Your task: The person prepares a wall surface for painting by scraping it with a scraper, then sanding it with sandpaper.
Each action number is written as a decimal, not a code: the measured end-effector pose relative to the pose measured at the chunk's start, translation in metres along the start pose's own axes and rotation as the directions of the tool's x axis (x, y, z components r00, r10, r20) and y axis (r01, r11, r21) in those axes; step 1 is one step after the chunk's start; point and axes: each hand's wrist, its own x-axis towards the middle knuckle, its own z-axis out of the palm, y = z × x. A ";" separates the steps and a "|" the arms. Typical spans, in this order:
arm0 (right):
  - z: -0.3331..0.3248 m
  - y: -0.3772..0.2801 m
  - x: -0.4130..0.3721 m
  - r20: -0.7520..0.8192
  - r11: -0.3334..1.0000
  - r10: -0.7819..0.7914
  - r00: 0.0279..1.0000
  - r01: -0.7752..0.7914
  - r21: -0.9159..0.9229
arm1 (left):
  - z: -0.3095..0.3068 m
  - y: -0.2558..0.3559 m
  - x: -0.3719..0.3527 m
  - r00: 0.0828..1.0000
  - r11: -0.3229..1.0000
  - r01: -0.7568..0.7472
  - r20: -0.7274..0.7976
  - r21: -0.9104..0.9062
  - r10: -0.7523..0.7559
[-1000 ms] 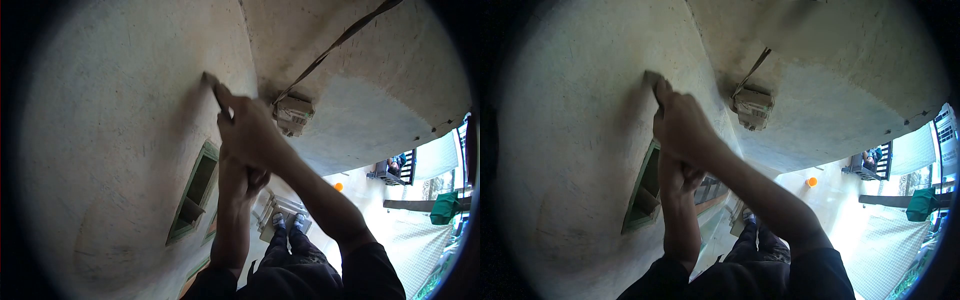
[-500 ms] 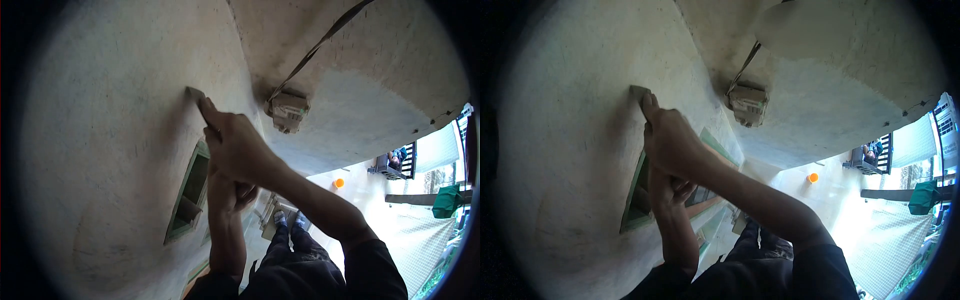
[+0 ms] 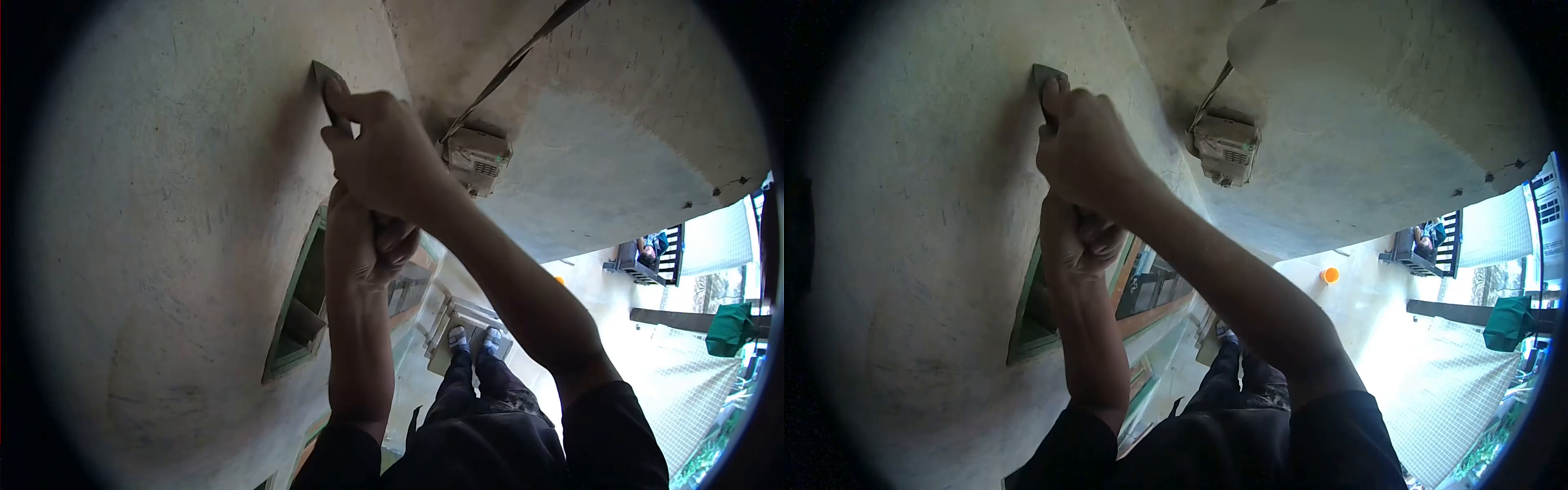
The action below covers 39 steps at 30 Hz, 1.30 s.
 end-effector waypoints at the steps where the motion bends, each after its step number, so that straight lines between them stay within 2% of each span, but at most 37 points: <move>1: -0.002 0.001 -0.005 0.000 1.000 0.003 1.000 -0.003 0.004 | 0.005 -0.002 -0.007 1.000 1.000 0.002 -0.003 0.003 -0.002; 3: -0.007 -0.002 -0.017 0.062 0.996 -0.022 0.998 0.027 -0.082 | 0.024 -0.008 -0.029 0.968 0.993 0.008 -0.249 0.121 0.023; 4: 0.000 0.001 -0.030 0.079 0.997 -0.071 0.994 0.074 -0.034 | 0.014 -0.015 -0.040 0.998 0.986 -0.048 0.030 -0.159 0.053; 5: 0.011 0.000 -0.029 -0.040 0.964 -0.265 0.963 0.266 0.021 | 0.017 -0.010 -0.035 0.997 0.986 -0.053 0.046 -0.159 0.061; 7: 0.000 -0.002 -0.017 0.066 0.984 -0.067 0.996 0.077 -0.163 | 0.018 -0.001 -0.031 0.975 0.983 -0.006 -0.216 0.181 0.045; 8: -0.002 0.003 -0.001 0.031 0.991 -0.058 0.998 0.061 -0.118 | 0.014 0.001 -0.018 0.991 0.988 -0.086 -0.094 0.126 0.098; 9: -0.003 0.007 0.010 -0.012 0.996 -0.054 0.998 0.053 -0.071 | -0.001 0.002 0.008 0.981 0.998 -0.037 0.194 0.042 0.028; 10: -0.014 -0.002 0.007 0.015 1.000 0.026 1.000 -0.026 0.000 | 0.008 -0.002 0.009 0.986 0.998 -0.054 0.157 0.020 0.050; 11: -0.015 -0.001 0.000 0.016 1.000 0.027 1.000 -0.027 0.005 | 0.018 -0.006 0.007 0.991 0.998 -0.070 0.118 -0.001 0.070; 12: -0.014 0.002 -0.009 0.080 0.995 -0.006 0.997 0.014 -0.099 | 0.017 -0.011 -0.008 0.989 0.997 -0.078 0.123 -0.001 0.078; 13: -0.011 0.006 -0.018 0.141 0.977 -0.040 0.989 0.069 -0.203 | 0.012 -0.020 -0.032 0.998 0.996 -0.070 0.013 0.058 0.069; 14: 0.004 0.017 -0.031 0.096 0.993 -0.103 0.990 0.108 -0.042 | 0.012 -0.023 -0.042 0.993 0.992 -0.056 -0.092 0.115 0.067; 15: 0.015 0.023 -0.033 -0.005 0.970 -0.240 0.971 0.240 -0.027 | 0.015 -0.019 -0.037 0.995 0.991 -0.066 -0.070 0.119 0.074; 17: -0.001 0.010 -0.023 0.109 0.995 -0.088 0.990 0.093 -0.045 | 0.010 -0.015 -0.035 0.996 0.996 -0.045 -0.078 0.072 0.051; 18: -0.003 0.011 -0.011 0.088 0.999 -0.019 0.996 0.022 -0.032 | 0.009 -0.015 -0.019 0.980 0.992 -0.032 -0.191 0.119 0.055; 19: -0.003 0.011 -0.004 0.065 0.999 0.051 0.997 -0.050 -0.014 | 0.000 -0.012 0.000 0.998 0.996 -0.057 0.038 0.062 0.055; 21: -0.006 0.007 -0.010 0.082 0.996 0.088 0.993 -0.087 -0.017 | -0.003 -0.015 -0.006 0.998 0.999 -0.038 0.052 0.029 0.036; 23: 0.009 0.026 -0.029 0.106 0.992 -0.088 0.990 0.097 -0.079 | -0.012 -0.024 -0.033 0.998 0.998 -0.024 0.051 0.056 0.021; 25: 0.028 0.047 -0.033 -0.031 0.964 -0.265 0.964 0.265 -0.009 | -0.014 -0.020 -0.030 0.998 0.996 -0.004 0.057 0.089 -0.001; 27: 0.012 0.027 -0.015 0.012 0.998 -0.040 0.999 0.040 0.038 | -0.015 -0.012 -0.015 0.987 0.982 0.055 -0.158 0.182 -0.026; 28: 0.011 0.039 0.003 0.023 1.000 -0.004 1.000 0.004 0.012 | -0.028 -0.014 0.006 0.999 0.994 0.045 0.018 0.098 -0.047; 29: 0.000 0.032 0.002 -0.005 0.998 -0.022 1.000 0.022 0.052 | -0.027 -0.016 0.003 0.999 0.994 0.052 0.008 0.100 -0.054; 31: -0.004 0.037 -0.005 0.107 0.999 0.017 0.994 -0.021 0.035 | -0.006 -0.023 0.000 0.986 0.986 0.084 -0.157 0.142 -0.062; 32: 0.003 0.040 -0.016 0.057 0.994 -0.087 0.995 0.083 0.070 | 0.002 -0.029 -0.021 0.966 0.986 0.057 -0.257 0.157 -0.015; 33: 0.013 0.048 -0.023 -0.002 0.976 -0.194 0.981 0.194 0.099 | 0.006 -0.028 -0.018 0.972 0.986 0.041 -0.236 0.160 -0.002; 34: 0.019 0.057 -0.019 -0.116 0.915 -0.403 0.908 0.404 -0.013 | 0.006 -0.027 -0.015 0.969 0.988 0.046 -0.249 0.150 -0.007; 35: 0.014 0.057 -0.005 -0.116 0.916 -0.398 0.910 0.400 -0.009 | 0.003 -0.025 -0.016 0.960 0.988 0.064 -0.278 0.142 -0.022; 36: 0.006 0.060 0.016 -0.044 0.979 -0.199 0.979 0.201 0.038 | 0.000 -0.016 -0.002 0.981 0.975 0.085 -0.190 0.207 -0.045; 37: 0.001 0.060 0.022 0.040 0.997 0.016 0.999 -0.019 0.073 | -0.013 -0.018 0.022 0.999 0.985 0.047 -0.011 0.168 -0.046; 39: -0.014 0.043 0.013 0.052 0.996 0.016 0.999 -0.020 0.087 | -0.007 -0.024 0.035 0.998 0.988 0.049 0.033 0.148 -0.055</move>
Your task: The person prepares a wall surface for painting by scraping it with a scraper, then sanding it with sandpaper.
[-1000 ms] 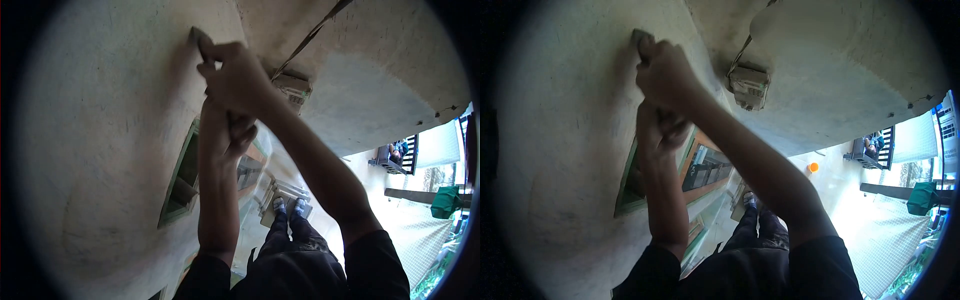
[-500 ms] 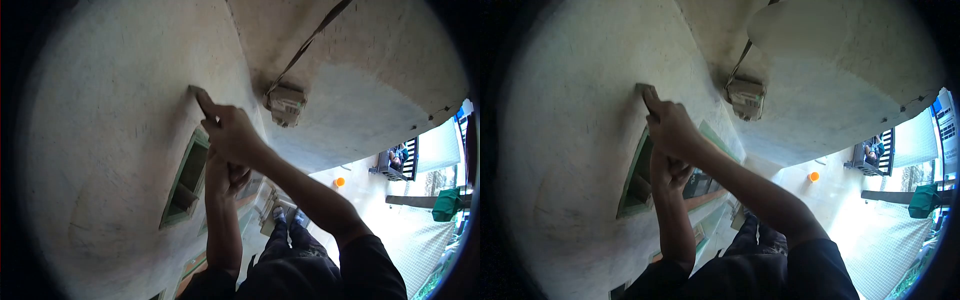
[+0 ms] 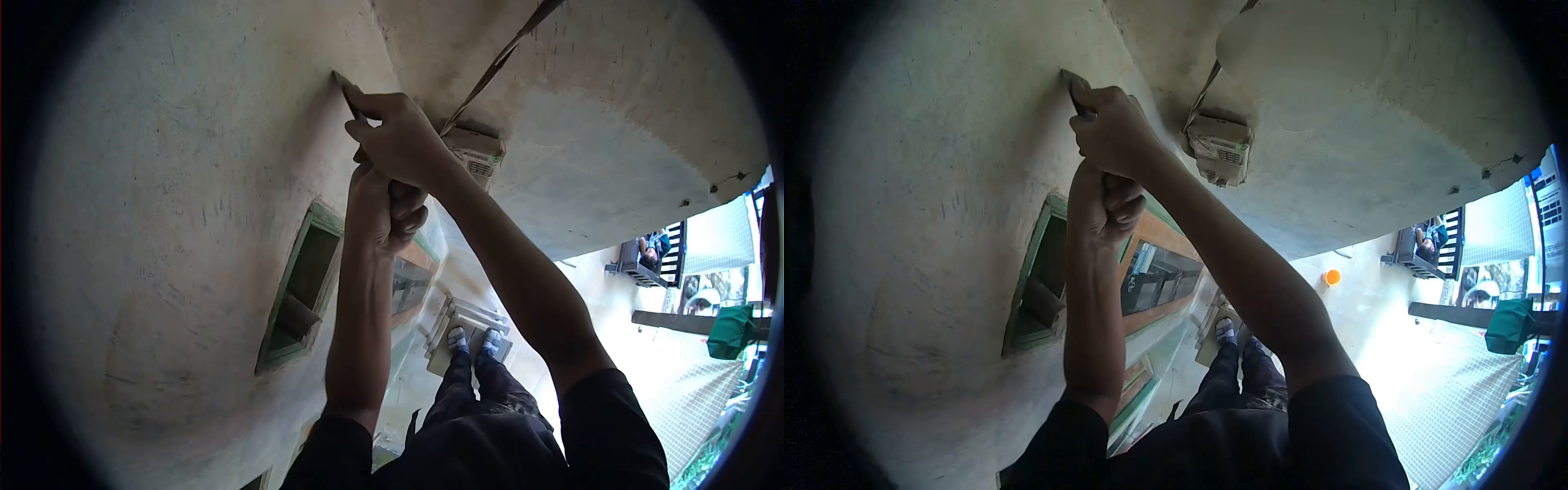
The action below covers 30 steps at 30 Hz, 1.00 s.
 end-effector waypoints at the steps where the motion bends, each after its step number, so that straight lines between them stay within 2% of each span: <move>1: 0.002 -0.001 -0.010 0.071 0.998 0.004 0.997 0.000 -0.056 | 0.003 -0.005 -0.017 1.000 1.000 0.000 0.000 -0.004 0.000; 2: 0.000 -0.003 -0.017 0.133 0.993 -0.007 0.991 0.023 -0.118 | 0.009 -0.010 -0.041 0.995 1.000 0.008 -0.097 -0.012 -0.009; 3: 0.014 0.013 -0.030 0.084 0.982 -0.157 0.984 0.164 -0.092 | 0.015 -0.010 -0.052 0.981 1.000 0.019 -0.192 -0.019 -0.022; 4: 0.020 0.009 -0.033 0.063 0.978 -0.196 0.979 0.200 -0.065 | 0.020 -0.005 -0.048 0.984 1.000 0.011 -0.178 -0.016 -0.014; 6: 0.015 0.015 -0.023 0.056 0.991 -0.085 0.995 0.090 -0.094 | 0.018 0.000 -0.050 0.951 0.993 0.112 -0.295 0.035 -0.097; 7: 0.012 0.016 -0.006 0.024 0.998 0.006 1.000 -0.004 -0.067 | 0.002 0.000 -0.030 0.973 0.988 0.078 -0.226 0.132 -0.046; 8: 0.011 0.018 0.005 -0.008 0.994 0.103 0.995 -0.103 -0.033 | -0.016 -0.002 -0.005 0.999 0.998 0.013 -0.052 0.069 -0.009; 9: 0.010 0.014 0.004 -0.073 0.999 0.011 0.997 -0.014 -0.035 | -0.009 0.001 -0.008 0.995 0.997 0.023 -0.097 0.079 -0.016; 10: 0.010 0.013 0.000 -0.074 0.999 0.001 0.997 -0.004 -0.038 | 0.001 0.004 -0.010 0.990 0.996 0.030 -0.137 0.086 -0.018; 12: 0.015 0.012 -0.026 0.073 0.998 0.004 0.997 0.000 -0.057 | -0.002 -0.012 -0.049 0.983 0.999 0.014 -0.183 0.047 -0.005; 13: 0.028 0.009 -0.032 -0.033 0.959 -0.285 0.958 0.284 -0.015 | -0.001 -0.014 -0.056 0.975 1.000 0.010 -0.224 0.018 -0.005; 14: 0.031 0.010 -0.031 -0.090 0.938 -0.346 0.934 0.342 -0.051 | -0.004 -0.009 -0.045 0.977 1.000 0.008 -0.211 0.021 -0.004; 15: 0.026 0.016 -0.025 -0.038 0.986 -0.161 0.986 0.160 -0.044 | -0.011 -0.001 -0.034 0.975 0.998 0.054 -0.218 0.039 -0.044; 16: 0.014 0.002 -0.013 0.025 0.998 0.045 0.999 -0.044 -0.038 | -0.017 0.002 -0.029 0.966 0.993 0.110 -0.242 0.052 -0.094; 17: 0.021 0.033 0.015 -0.078 0.999 -0.024 0.997 0.022 -0.031 | -0.018 0.001 -0.025 0.957 0.990 0.129 -0.267 0.047 -0.112; 18: 0.009 0.021 0.019 -0.124 0.997 -0.074 0.990 0.070 -0.035 | -0.012 0.003 -0.011 0.973 0.995 0.087 -0.218 0.053 -0.073; 20: 0.007 0.027 0.017 -0.085 0.999 -0.032 0.996 0.030 -0.023 | 0.002 0.003 0.005 0.993 0.999 0.000 -0.121 0.051 0.006; 22: 0.014 0.025 -0.021 0.005 0.993 -0.050 0.999 0.050 -0.103 | -0.004 -0.019 -0.036 0.958 0.998 0.061 -0.281 -0.023 -0.064; 24: 0.031 0.061 -0.062 0.123 0.991 -0.129 0.984 0.132 -0.019 | -0.028 -0.050 -0.073 0.938 0.982 0.171 -0.291 -0.080 -0.188; 26: 0.020 0.079 -0.099 0.261 0.979 0.202 0.944 -0.185 -0.090 | -0.062 -0.082 -0.095 0.905 0.933 0.356 -0.263 0.043 -0.333; 27: 0.023 0.131 -0.119 0.215 0.988 0.147 0.965 -0.154 0.019 | -0.071 -0.093 -0.105 0.864 0.909 0.408 -0.358 0.088 -0.353; 28: 0.016 0.176 -0.147 0.232 0.965 0.222 0.947 -0.248 0.087 | -0.075 -0.100 -0.115 0.813 0.879 0.461 -0.455 0.122 -0.363; 29: 0.002 0.198 -0.179 0.163 0.924 0.363 0.917 -0.377 0.064 | -0.079 -0.100 -0.125 0.814 0.881 0.457 -0.457 0.125 -0.358; 30: -0.021 0.241 -0.216 0.239 0.907 0.348 0.907 -0.260 -0.332 | -0.082 -0.096 -0.135 0.837 0.866 0.461 -0.419 0.195 -0.352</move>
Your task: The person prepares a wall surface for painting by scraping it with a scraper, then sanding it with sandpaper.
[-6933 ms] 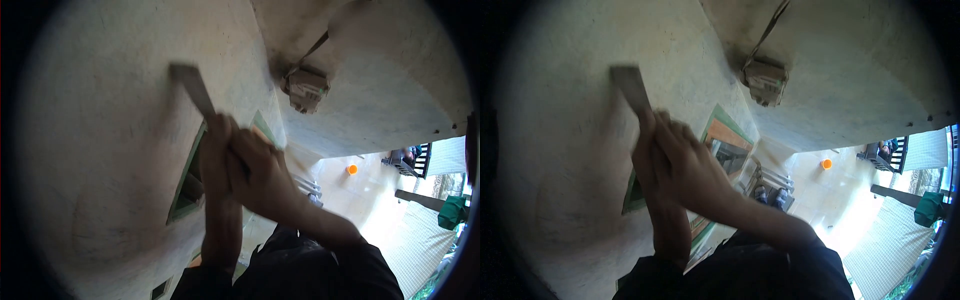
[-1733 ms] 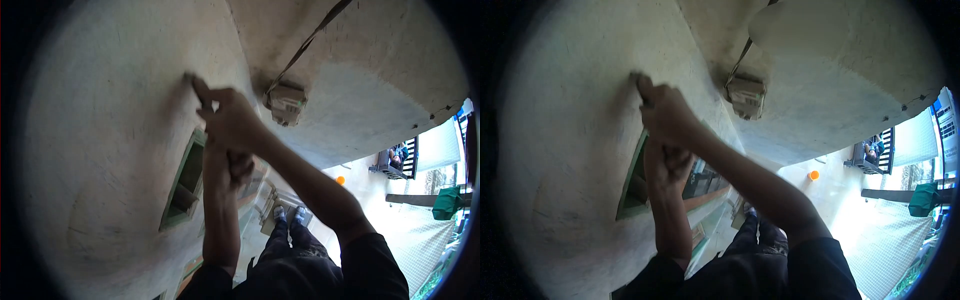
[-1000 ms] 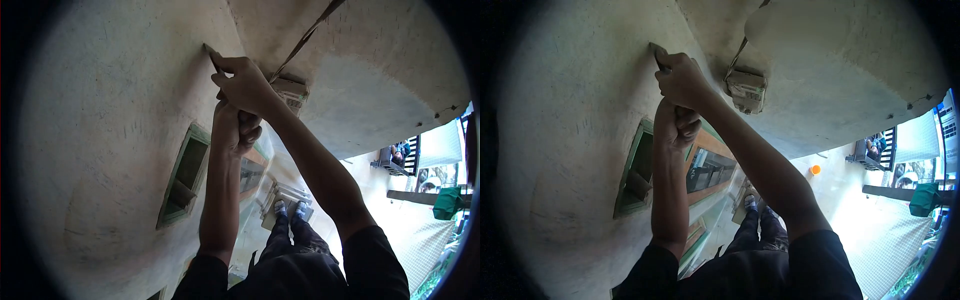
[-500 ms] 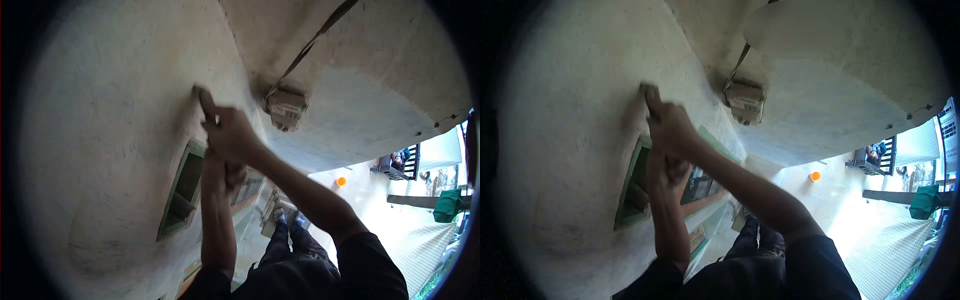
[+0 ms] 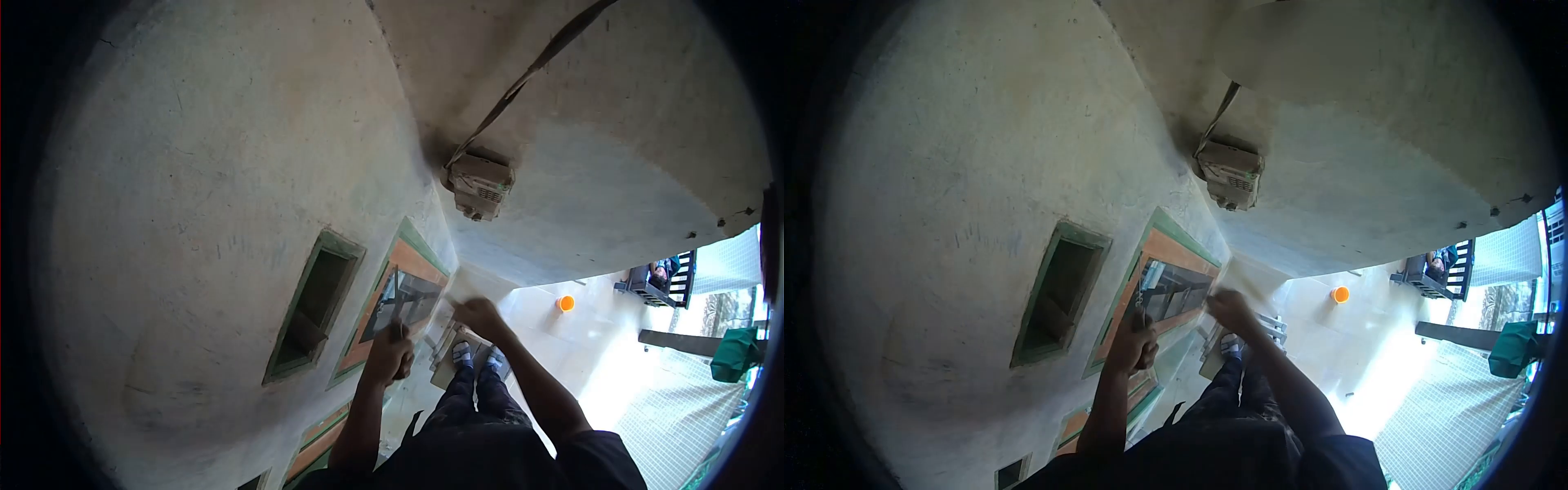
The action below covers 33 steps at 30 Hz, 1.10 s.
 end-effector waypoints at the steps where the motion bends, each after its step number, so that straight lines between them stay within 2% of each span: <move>1: 0.017 0.075 -0.031 0.108 0.893 -0.071 0.992 0.111 -0.436 | -0.007 0.001 -0.007 0.999 0.998 -0.020 0.038 0.067 0.017; 2: 0.023 0.119 -0.074 0.043 0.870 0.330 0.943 -0.286 -0.402 | -0.012 0.006 -0.013 0.999 0.997 -0.022 0.033 0.068 0.019; 3: 0.025 0.138 -0.123 -0.134 0.911 0.371 0.919 -0.388 -0.136 | -0.017 0.012 -0.019 0.998 0.995 -0.053 0.033 0.087 0.051; 4: 0.036 0.177 -0.171 -0.140 0.839 0.453 0.880 -0.475 -0.266 | -0.023 0.016 -0.023 0.996 0.991 -0.086 0.033 0.106 0.083; 5: 0.058 0.242 -0.229 -0.108 0.713 0.555 0.825 -0.539 -0.449 | -0.027 0.018 -0.024 0.991 0.990 -0.127 0.059 0.069 0.123; 6: 0.070 0.270 -0.275 -0.015 0.606 0.742 0.670 -0.679 -0.415 | -0.027 0.021 -0.029 0.990 0.989 -0.133 0.052 0.066 0.130; 7: 0.058 0.242 -0.297 0.185 0.466 0.880 0.437 -0.869 -0.164 | -0.025 0.026 -0.035 0.989 0.991 -0.129 0.072 0.028 0.126; 8: 0.072 0.245 -0.323 0.169 0.347 0.935 0.311 -0.899 -0.266 | -0.022 0.028 -0.039 0.988 0.992 -0.124 0.095 -0.008 0.124; 10: 0.072 0.220 -0.336 0.056 0.296 0.952 0.300 -0.952 0.078 | -0.016 0.023 -0.041 0.986 0.990 -0.143 0.087 -0.002 0.143; 13: 0.047 0.151 -0.292 0.048 0.301 0.953 0.300 -0.954 -0.013 | -0.006 0.019 -0.046 0.982 0.996 -0.080 0.174 0.031 0.073; 16: 0.048 0.129 -0.282 0.049 0.320 0.947 0.318 -0.946 -0.056 | 0.000 0.021 -0.053 0.971 0.990 -0.094 0.228 0.106 0.068; 18: 0.049 0.140 -0.279 0.034 0.309 0.951 0.307 -0.949 -0.059 | -0.004 0.025 -0.057 0.964 0.987 -0.130 0.244 0.089 0.105; 22: 0.063 0.172 -0.289 0.116 0.359 0.929 0.352 -0.932 -0.054 | -0.016 0.042 -0.070 0.955 0.972 -0.224 0.216 0.069 0.205; 25: 0.064 0.207 -0.329 0.183 0.383 0.912 0.368 -0.923 -0.050 | -0.019 0.055 -0.078 0.948 0.962 -0.271 0.181 0.023 0.263; 28: 0.076 0.222 -0.315 0.263 0.394 0.891 0.370 -0.918 -0.042 | -0.020 0.065 -0.087 0.935 0.945 -0.326 0.148 -0.005 0.323; 29: 0.060 0.177 -0.298 0.176 0.186 0.965 0.194 -0.981 0.063 | -0.020 0.070 -0.091 0.928 0.936 -0.352 0.128 -0.012 0.351; 30: 0.062 0.178 -0.300 0.177 0.185 0.965 0.195 -0.980 0.071 | -0.020 0.073 -0.093 0.918 0.925 -0.380 0.112 -0.019 0.380; 32: 0.060 0.190 -0.306 0.289 0.197 0.926 0.244 -0.963 0.184 | -0.034 0.080 -0.096 0.907 0.918 -0.397 0.162 0.011 0.390; 33: 0.063 0.198 -0.310 0.274 0.204 0.915 0.296 -0.925 0.321 | -0.035 0.087 -0.101 0.897 0.904 -0.427 0.136 0.016 0.421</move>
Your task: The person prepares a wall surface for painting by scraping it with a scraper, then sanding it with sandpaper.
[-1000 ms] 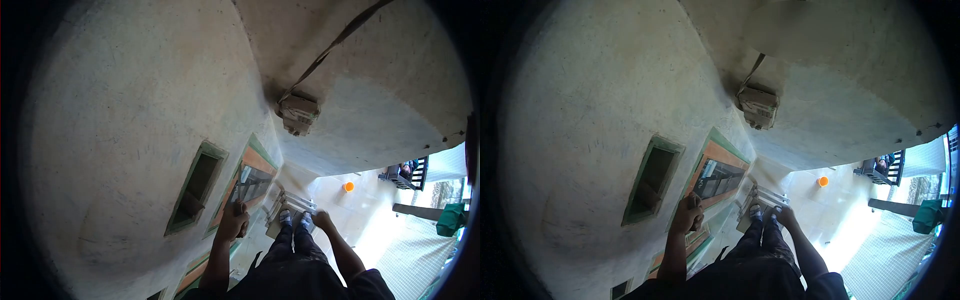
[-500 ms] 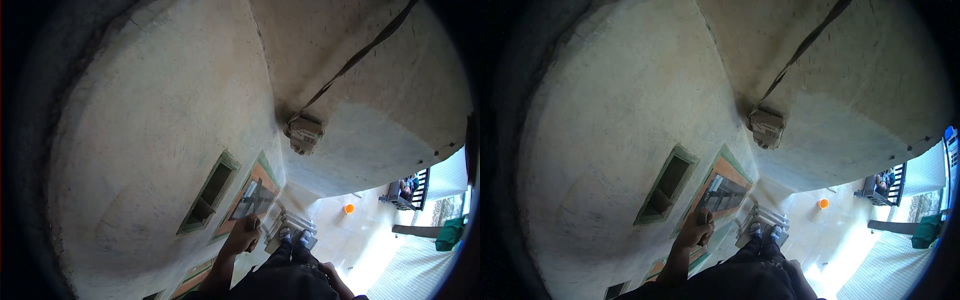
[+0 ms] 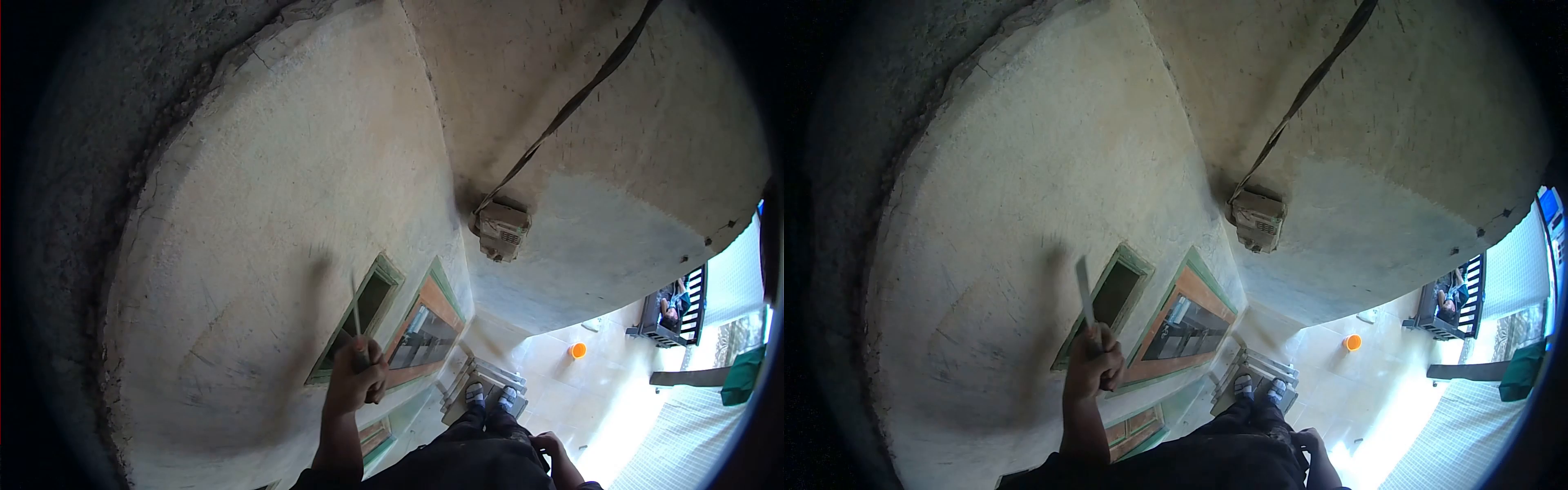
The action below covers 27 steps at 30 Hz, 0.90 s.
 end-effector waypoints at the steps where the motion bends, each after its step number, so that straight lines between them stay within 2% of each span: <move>1: 0.000 0.002 0.005 0.000 1.000 -0.001 1.000 0.001 0.006 | 0.000 0.009 -0.002 0.999 0.999 -0.032 -0.025 0.009 0.033; 2: 0.001 0.004 0.010 0.026 0.998 -0.026 0.999 0.027 -0.057 | 0.001 0.018 -0.005 0.993 0.995 -0.095 -0.064 0.029 0.096; 3: 0.001 0.005 0.015 0.053 0.991 -0.049 0.997 0.055 -0.119 | -0.001 0.026 -0.007 0.994 0.995 -0.094 -0.059 0.030 0.095; 4: 0.001 0.007 0.020 0.052 0.992 -0.046 0.998 0.052 -0.114 | -0.003 0.033 -0.008 0.989 0.991 -0.134 -0.057 0.007 0.134; 5: 0.000 0.011 0.028 0.117 0.928 -0.108 0.987 0.143 -0.345 | -0.003 0.040 -0.009 0.984 0.985 -0.173 -0.056 -0.017 0.172; 7: -0.005 0.006 0.047 0.282 0.622 -0.178 0.943 0.330 -0.710 | 0.005 0.052 -0.014 0.989 0.989 -0.145 -0.044 -0.021 0.144; 8: -0.014 0.056 0.126 0.435 0.480 -0.321 0.841 0.541 -0.691 | 0.010 0.054 -0.015 0.990 0.991 -0.132 -0.060 -0.036 0.130; 12: -0.021 0.058 0.125 0.440 0.510 -0.368 0.819 0.574 -0.641 | 0.014 0.057 -0.014 0.989 0.990 -0.127 -0.085 -0.069 0.121; 14: -0.013 0.045 0.108 0.279 0.574 -0.294 0.914 0.403 -0.713 | 0.016 0.053 -0.011 0.988 0.986 -0.144 -0.075 -0.084 0.137; 15: -0.009 0.038 0.094 0.279 0.572 -0.293 0.914 0.402 -0.715 | 0.017 0.050 -0.009 0.986 0.982 -0.160 -0.067 -0.097 0.153; 16: -0.004 0.023 0.067 0.121 0.801 -0.233 0.965 0.260 -0.539 | 0.019 0.048 -0.006 0.986 0.982 -0.160 -0.072 -0.099 0.153; 17: 0.003 -0.001 0.042 -0.016 0.949 -0.121 0.992 0.111 -0.296 | 0.023 0.045 -0.002 0.982 0.980 -0.188 -0.052 -0.068 0.184; 18: 0.008 -0.020 0.031 0.030 0.890 -0.215 0.976 0.208 -0.406 | 0.027 0.043 0.003 0.977 0.976 -0.214 -0.029 -0.038 0.213; 19: 0.012 -0.020 0.050 0.104 0.647 -0.514 0.852 0.464 -0.605 | 0.031 0.039 0.011 0.977 0.977 -0.210 -0.034 -0.037 0.209; 20: 0.024 -0.028 0.069 0.027 0.619 -0.665 0.747 0.571 -0.539 | 0.035 0.034 0.020 0.965 0.960 -0.263 -0.011 -0.093 0.263; 21: 0.040 -0.071 0.038 -0.014 0.499 -0.819 0.573 0.702 -0.508 | 0.041 0.030 0.028 0.948 0.937 -0.314 0.010 -0.151 0.319; 22: 0.046 -0.132 0.000 0.167 0.447 -0.737 0.655 0.657 -0.607 | 0.048 0.027 0.035 0.946 0.930 -0.311 0.027 -0.197 0.323; 23: 0.065 -0.181 -0.053 0.051 0.510 -0.834 0.550 0.802 -0.311 | 0.055 0.024 0.043 0.945 0.938 -0.327 -0.016 -0.119 0.327; 24: 0.078 -0.228 -0.075 0.134 0.362 -0.908 0.398 0.903 -0.230 | 0.057 0.018 0.056 0.940 0.931 -0.330 0.034 -0.159 0.339; 25: 0.097 -0.271 -0.120 -0.041 0.279 -0.960 0.277 0.934 -0.222 | 0.060 0.013 0.067 0.933 0.923 -0.330 0.080 -0.199 0.351; 26: 0.105 -0.309 -0.170 0.007 0.324 -0.945 0.326 0.937 0.130 | 0.069 0.013 0.074 0.933 0.923 -0.332 0.071 -0.196 0.352; 27: 0.107 -0.338 -0.222 0.035 0.260 -0.965 0.261 0.923 0.285 | 0.081 0.016 0.082 0.941 0.928 -0.318 0.050 -0.195 0.333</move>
